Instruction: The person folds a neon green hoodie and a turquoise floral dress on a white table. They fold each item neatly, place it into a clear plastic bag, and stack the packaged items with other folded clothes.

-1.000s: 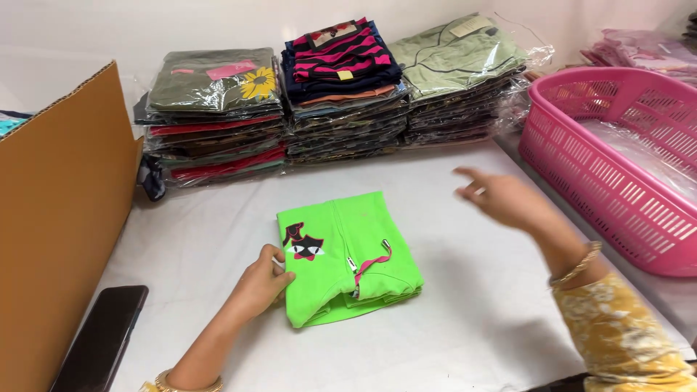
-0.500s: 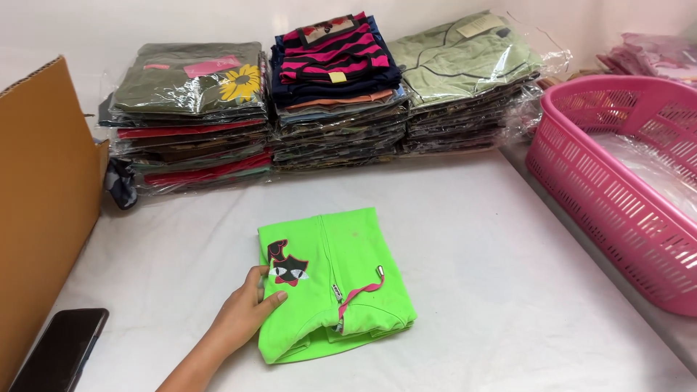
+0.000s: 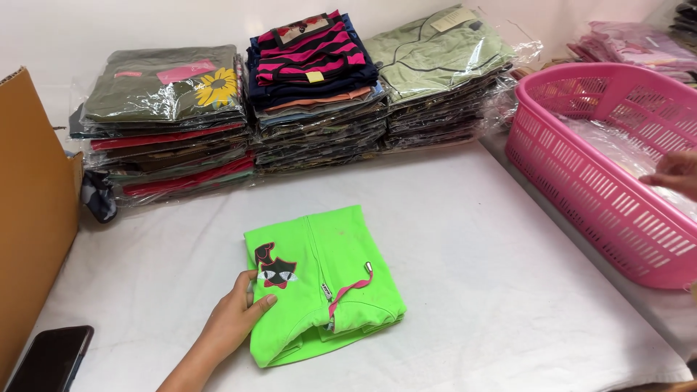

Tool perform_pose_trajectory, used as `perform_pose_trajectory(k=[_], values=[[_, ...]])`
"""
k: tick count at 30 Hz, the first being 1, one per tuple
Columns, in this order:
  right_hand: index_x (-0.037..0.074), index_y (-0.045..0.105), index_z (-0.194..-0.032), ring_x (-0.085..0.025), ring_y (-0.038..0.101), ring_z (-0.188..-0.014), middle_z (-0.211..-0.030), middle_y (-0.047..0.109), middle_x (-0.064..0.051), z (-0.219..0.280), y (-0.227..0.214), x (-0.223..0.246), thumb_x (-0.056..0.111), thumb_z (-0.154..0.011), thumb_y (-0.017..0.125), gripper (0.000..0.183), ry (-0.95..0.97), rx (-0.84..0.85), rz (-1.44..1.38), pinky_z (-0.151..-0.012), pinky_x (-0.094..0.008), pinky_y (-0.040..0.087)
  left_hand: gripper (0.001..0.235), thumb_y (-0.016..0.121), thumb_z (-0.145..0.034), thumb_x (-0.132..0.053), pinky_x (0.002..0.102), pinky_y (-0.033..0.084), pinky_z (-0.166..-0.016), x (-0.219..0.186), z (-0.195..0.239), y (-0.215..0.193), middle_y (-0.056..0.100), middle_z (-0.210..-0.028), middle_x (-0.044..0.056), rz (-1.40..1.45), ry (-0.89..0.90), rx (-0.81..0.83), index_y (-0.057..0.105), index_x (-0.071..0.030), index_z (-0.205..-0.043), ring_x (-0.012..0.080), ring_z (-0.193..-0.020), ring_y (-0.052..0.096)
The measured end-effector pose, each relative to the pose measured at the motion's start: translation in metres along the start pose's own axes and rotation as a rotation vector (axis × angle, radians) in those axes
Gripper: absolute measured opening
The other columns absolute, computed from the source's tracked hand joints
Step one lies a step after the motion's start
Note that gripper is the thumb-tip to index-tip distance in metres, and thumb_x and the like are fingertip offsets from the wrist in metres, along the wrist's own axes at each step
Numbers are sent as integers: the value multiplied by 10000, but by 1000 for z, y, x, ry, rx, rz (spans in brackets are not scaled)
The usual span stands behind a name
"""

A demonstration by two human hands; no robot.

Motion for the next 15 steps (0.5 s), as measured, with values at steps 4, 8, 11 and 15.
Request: perform_pose_trajectory(k=[4, 8, 11, 15], values=[[-23, 607, -984, -188, 639, -704, -840, 665, -150, -16, -9, -51, 211, -1097, 684, 271, -39, -167, -98, -630, -310, 538, 638, 645, -924, -374, 371, 547, -707, 5, -7, 1, 751, -784, 104, 28, 79, -36, 386, -129, -1453, 196, -714, 710], [49, 638, -1170, -165, 712, -868, -988, 729, -115, 60, -90, 303, -24, -1136, 517, 146, -285, -501, -124, -744, -307, 576, 639, 637, -955, -385, 408, 559, -766, 4, -6, -3, 748, -845, 165, -21, 41, -21, 396, -116, -1482, 276, -811, 728], [74, 720, -1152, -289, 694, -823, -920, 697, -121, 107, -36, 448, 89, -1028, 688, 128, -558, -420, 426, -717, -409, 568, 650, 643, -941, -374, 407, 551, -863, 0, -1, -19, 724, -1036, 110, -216, 162, -266, 386, -141, -1490, 269, -971, 707], [66, 715, -1166, -224, 704, -857, -1054, 749, -81, 190, 24, 586, 28, -879, 657, 295, -810, -330, 177, -679, -357, 556, 652, 681, -860, -371, 442, 523, -867, -51, 43, -21, 633, -1289, 224, -411, 613, -729, 448, -98, -1403, 393, -1092, 626]])
Point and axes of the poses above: each hand's wrist, its own z-axis away from the middle knuckle, its own y-axis out of the palm, x = y × z, the point moved 6 cm from there along -z, towards the middle knuckle
